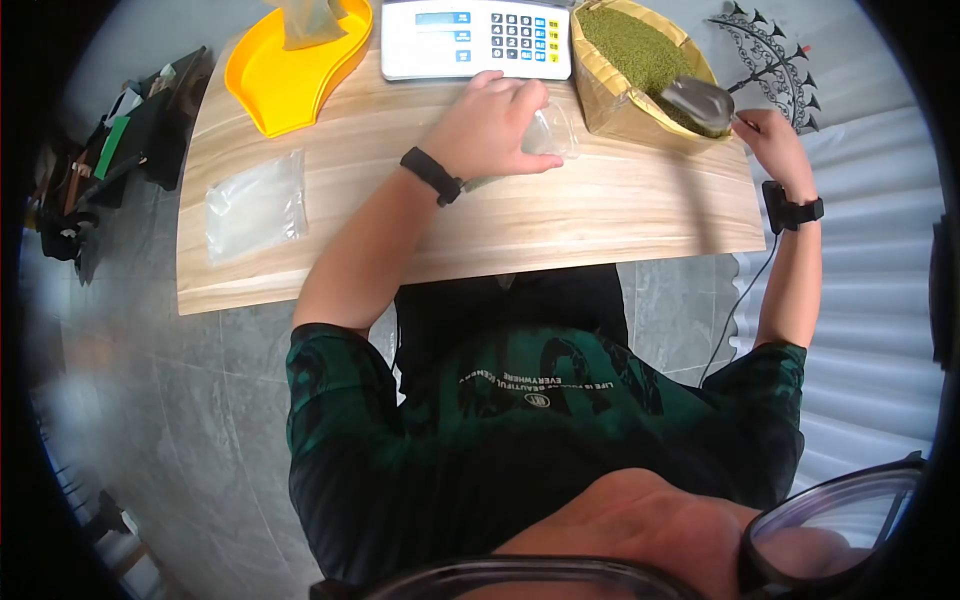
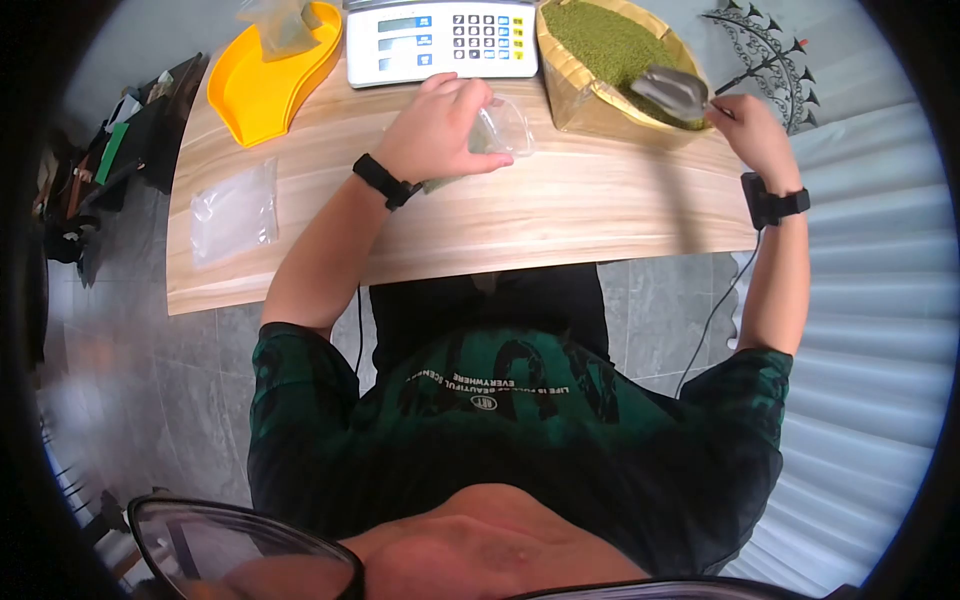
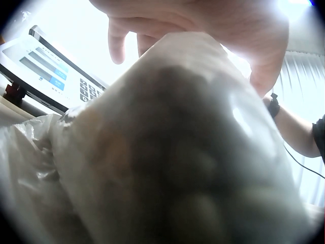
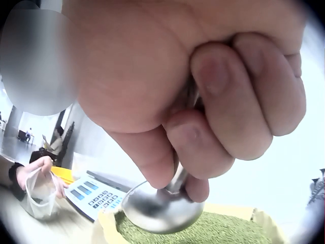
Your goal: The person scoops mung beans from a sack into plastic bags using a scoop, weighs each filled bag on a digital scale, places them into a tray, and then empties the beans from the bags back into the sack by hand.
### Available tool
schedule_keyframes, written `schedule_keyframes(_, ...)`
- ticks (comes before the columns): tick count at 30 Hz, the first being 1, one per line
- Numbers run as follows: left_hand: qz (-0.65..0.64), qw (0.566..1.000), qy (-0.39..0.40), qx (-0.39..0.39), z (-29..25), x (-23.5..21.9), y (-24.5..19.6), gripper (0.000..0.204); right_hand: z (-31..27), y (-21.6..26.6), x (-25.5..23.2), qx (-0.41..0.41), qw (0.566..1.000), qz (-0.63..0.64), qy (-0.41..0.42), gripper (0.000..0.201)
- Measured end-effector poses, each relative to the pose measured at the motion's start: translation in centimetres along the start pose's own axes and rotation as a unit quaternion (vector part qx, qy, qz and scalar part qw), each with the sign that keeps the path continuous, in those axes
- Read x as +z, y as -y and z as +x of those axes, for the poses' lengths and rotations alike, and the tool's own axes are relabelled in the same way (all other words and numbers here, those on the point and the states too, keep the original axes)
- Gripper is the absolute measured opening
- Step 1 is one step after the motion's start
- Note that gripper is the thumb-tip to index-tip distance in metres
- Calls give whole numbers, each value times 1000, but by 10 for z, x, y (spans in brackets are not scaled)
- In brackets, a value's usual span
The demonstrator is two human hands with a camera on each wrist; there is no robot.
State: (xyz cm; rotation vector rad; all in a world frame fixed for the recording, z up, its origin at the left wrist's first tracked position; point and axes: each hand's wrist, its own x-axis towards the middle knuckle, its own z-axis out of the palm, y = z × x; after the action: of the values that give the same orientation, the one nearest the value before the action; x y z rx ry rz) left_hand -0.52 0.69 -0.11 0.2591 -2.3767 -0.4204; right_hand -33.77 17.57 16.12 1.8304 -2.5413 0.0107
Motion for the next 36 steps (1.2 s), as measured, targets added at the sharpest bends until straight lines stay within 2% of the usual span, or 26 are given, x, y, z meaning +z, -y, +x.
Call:
schedule_keyframes(3,-3,1000,0,-9,0,-1,-2,58,8,-42,28,-43,999,26,-6,29)
schedule_keyframes(5,-5,1000,2,-12,0,-2,-2,58,19,-45,41,-36,998,54,-9,28)
schedule_keyframes(7,-15,1000,10,-15,0,-1,-1,58,33,-40,54,-31,999,34,22,29)
schedule_keyframes(14,4,1000,-4,-13,-1,1,1,58,62,-6,80,-20,997,66,18,31)
schedule_keyframes(19,1,1000,1,-13,0,0,-1,57,58,-1,81,-21,998,62,-12,31)
schedule_keyframes(23,4,1000,-1,-14,0,-1,1,57,40,-5,75,13,996,78,32,30)
schedule_keyframes(25,13,1000,-5,-12,0,0,1,57,28,-15,80,13,991,135,-9,31)
schedule_keyframes(27,12,1000,-2,-12,0,0,0,57,17,-20,83,4,990,139,-20,32)
schedule_keyframes(29,9,1000,1,-7,0,1,-1,58,7,-24,91,59,983,166,-50,35)
schedule_keyframes(31,10,1000,-1,-11,1,1,-2,58,1,-29,103,62,979,178,-81,34)
schedule_keyframes(33,11,1000,2,-9,1,0,-1,58,-4,-25,111,56,961,217,-162,31)
schedule_keyframes(35,14,1000,4,-10,2,0,-2,59,-9,-20,114,68,959,216,-173,32)
schedule_keyframes(36,12,1000,5,-11,2,0,-2,59,-8,-22,120,72,945,244,-207,33)
